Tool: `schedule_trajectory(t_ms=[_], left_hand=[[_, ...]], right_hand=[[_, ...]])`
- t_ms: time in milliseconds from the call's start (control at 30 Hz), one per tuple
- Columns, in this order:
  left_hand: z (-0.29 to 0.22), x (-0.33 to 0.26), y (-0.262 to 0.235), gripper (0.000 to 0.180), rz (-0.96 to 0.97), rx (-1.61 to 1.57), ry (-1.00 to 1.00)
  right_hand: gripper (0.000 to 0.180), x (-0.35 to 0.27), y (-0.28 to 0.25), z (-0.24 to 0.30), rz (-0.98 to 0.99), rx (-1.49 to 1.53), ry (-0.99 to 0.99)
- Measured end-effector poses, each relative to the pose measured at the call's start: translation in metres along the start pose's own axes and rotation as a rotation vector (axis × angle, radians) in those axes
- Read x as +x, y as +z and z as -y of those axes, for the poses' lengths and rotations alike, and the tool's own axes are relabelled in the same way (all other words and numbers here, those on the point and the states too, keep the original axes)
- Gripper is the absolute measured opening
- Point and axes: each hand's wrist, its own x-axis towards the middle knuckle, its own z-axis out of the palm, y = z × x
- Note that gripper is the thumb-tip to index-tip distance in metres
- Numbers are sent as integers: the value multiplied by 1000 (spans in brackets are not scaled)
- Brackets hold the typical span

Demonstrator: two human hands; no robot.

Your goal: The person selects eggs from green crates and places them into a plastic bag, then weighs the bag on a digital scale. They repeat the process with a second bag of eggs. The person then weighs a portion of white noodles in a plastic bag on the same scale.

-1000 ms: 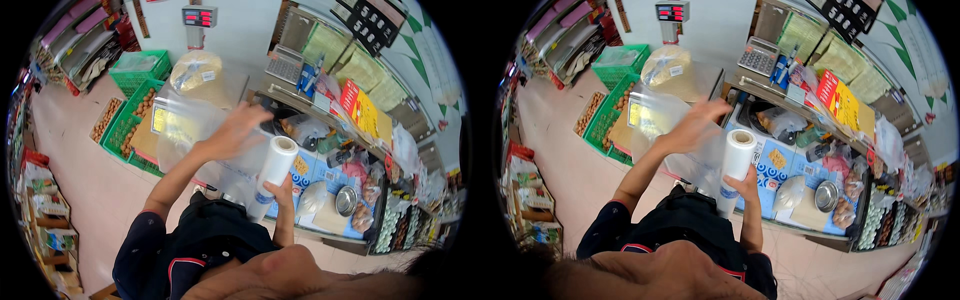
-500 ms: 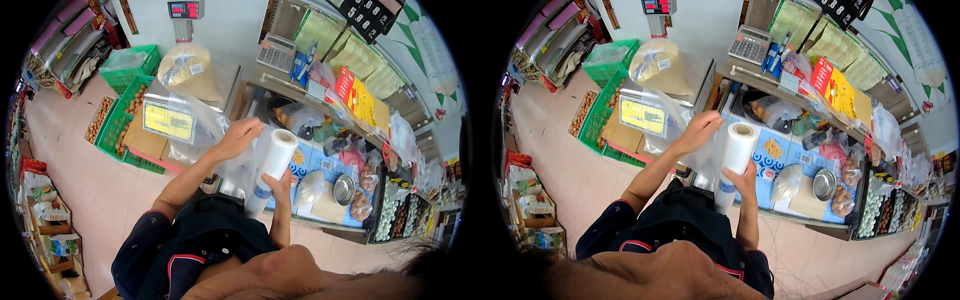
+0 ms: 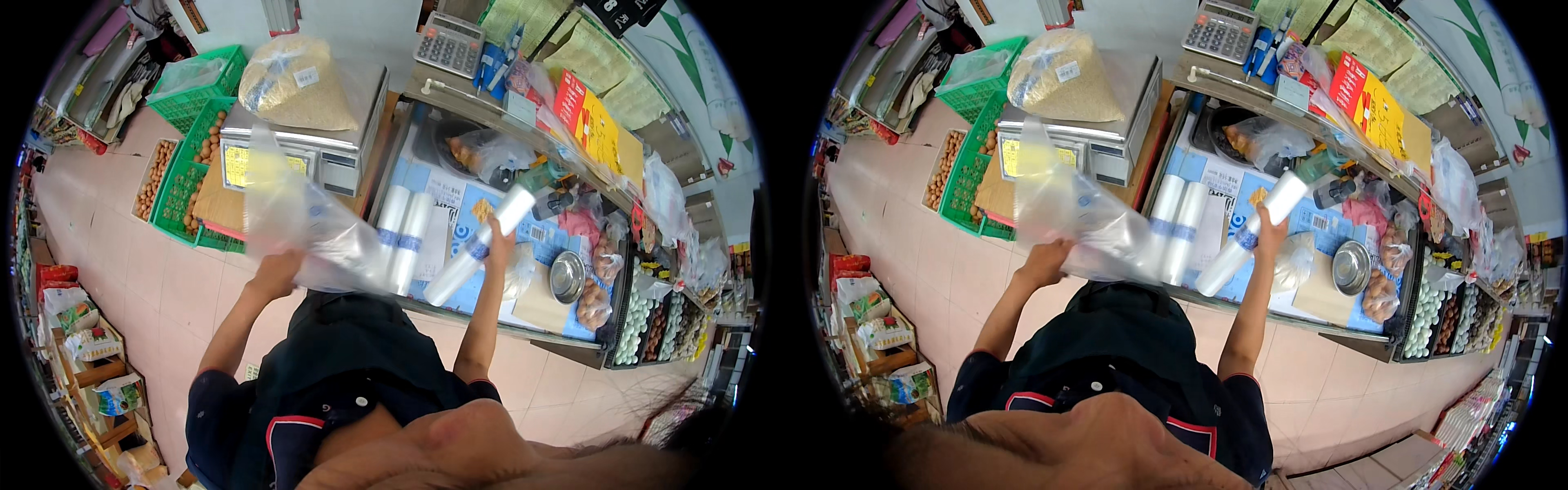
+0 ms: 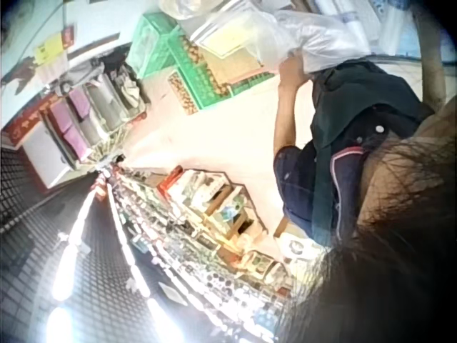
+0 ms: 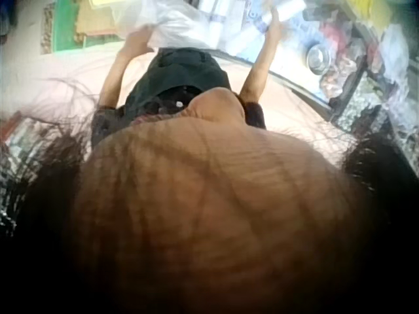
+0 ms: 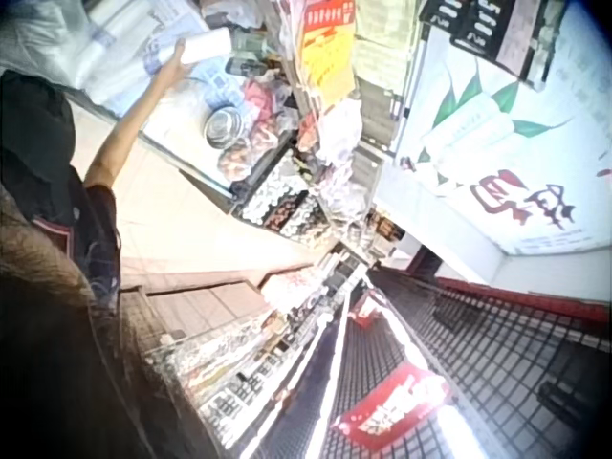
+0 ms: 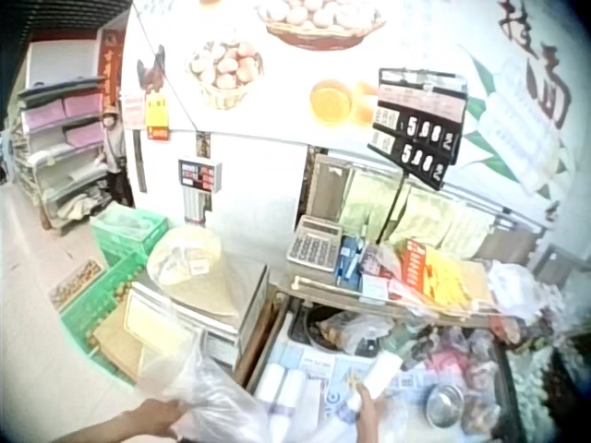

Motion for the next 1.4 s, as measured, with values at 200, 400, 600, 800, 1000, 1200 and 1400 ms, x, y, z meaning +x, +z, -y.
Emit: schedule_trajectory(t_ms=[200, 400, 600, 800, 1000, 1200, 1400], left_hand=[[14, -23, 0, 26, -32, -37, -180], [-12, -7, -62, 46, 176, -970, -224], [-52, 26, -86, 39, -343, -2193, -217], [-49, 57, -97, 37, -864, -1528, -270], [-41, 61, -81, 37, -803, -2404, 123], [-5, 30, -58, 36, -691, -2422, 349], [11, -11, -53, 33, -903, -2218, 7]], right_hand=[[61, 26, 19, -118, -59, -370, -10], [63, 37, 23, -181, 146, -847, 84], [51, 4, 10, -186, 297, -898, -119], [47, -87, 19, -102, 499, 250, 503], [45, -142, 58, -60, 802, 406, 466], [12, -135, 88, -70, 651, 243, 543], [5, -115, 107, -63, 613, 293, 372]])
